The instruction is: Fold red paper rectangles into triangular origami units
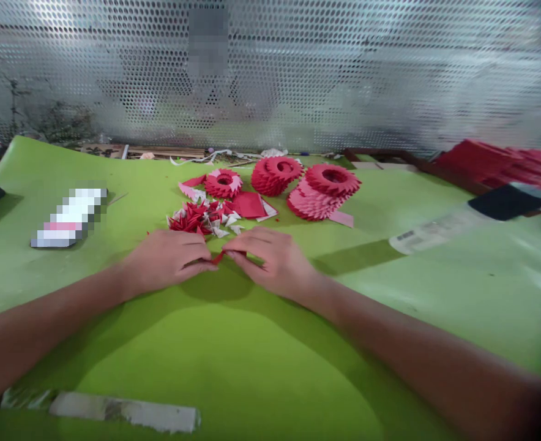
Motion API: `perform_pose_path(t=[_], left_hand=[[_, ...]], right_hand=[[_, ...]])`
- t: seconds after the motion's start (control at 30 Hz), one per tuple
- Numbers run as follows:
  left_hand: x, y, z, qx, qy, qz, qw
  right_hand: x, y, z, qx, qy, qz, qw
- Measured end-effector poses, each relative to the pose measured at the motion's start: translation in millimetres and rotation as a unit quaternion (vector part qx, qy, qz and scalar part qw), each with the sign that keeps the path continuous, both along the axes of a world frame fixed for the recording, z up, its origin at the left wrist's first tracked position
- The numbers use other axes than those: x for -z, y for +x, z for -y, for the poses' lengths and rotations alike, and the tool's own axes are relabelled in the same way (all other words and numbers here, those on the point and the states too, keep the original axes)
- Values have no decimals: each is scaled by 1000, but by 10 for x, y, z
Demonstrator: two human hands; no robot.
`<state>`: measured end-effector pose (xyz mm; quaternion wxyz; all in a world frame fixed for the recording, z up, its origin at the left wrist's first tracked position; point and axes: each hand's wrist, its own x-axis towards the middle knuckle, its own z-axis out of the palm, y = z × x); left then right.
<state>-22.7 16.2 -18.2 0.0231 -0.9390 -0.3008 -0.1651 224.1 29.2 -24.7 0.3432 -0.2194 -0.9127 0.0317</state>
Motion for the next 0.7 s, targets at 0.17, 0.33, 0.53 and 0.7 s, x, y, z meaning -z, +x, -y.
perform_pose_path(t=[0.17, 0.33, 0.53, 0.7], left_hand=[[-11, -75, -15, 17, 120, -36, 992], [-28, -91, 2, 13, 135, -49, 990], [-61, -51, -3, -45, 48, -56, 996], [-31, 24, 45, -4, 29, -41, 999]], right_hand=[[-45, 40, 9, -6, 49, 48, 998], [-42, 67, -25, 16, 54, 61, 997], [-19, 86, -49, 9, 54, 122, 991], [-6, 71, -43, -4, 37, 151, 988]])
